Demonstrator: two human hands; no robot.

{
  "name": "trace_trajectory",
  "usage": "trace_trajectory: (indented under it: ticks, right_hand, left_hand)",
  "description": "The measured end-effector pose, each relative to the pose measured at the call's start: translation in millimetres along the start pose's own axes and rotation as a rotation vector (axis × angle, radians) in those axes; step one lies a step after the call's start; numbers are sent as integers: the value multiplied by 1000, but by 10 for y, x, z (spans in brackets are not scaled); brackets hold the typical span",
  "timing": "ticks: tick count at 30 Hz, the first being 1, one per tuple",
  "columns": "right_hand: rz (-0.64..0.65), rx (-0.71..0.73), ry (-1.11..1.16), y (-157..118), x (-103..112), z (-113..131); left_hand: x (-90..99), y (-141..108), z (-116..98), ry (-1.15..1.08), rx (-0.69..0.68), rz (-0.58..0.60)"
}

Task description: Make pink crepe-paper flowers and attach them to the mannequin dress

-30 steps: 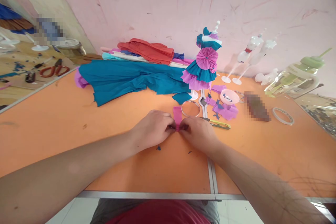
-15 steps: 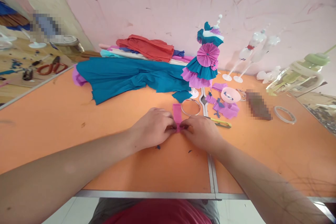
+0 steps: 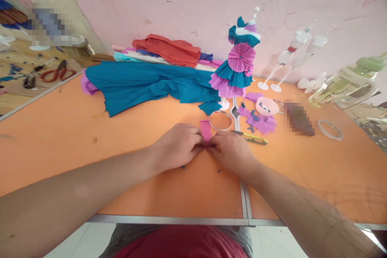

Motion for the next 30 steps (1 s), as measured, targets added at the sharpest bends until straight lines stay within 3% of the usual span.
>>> trace_trajectory:
  ticks: [12,19,30]
  right_hand:
    - [-55,-5,66,-2,1,-54]
    - [-79,-58,134,6,-12,-84]
    - [-22,-67,77,25,-8,-75]
  left_hand:
    - [-83,-25,28,25,90,-25]
    - [-51,-1,-20,55,33,-86]
    - [-56,-8,-10,46,89,-39]
Point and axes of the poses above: each hand's wrist, its own y-axis towards the middle knuckle, its own x-axis out of the back of the hand, z = x × y, the point moved 4 cm from there along y, towards the middle knuckle, and after that the axes turned 7 degrees about -z, right-handed, at the moved point
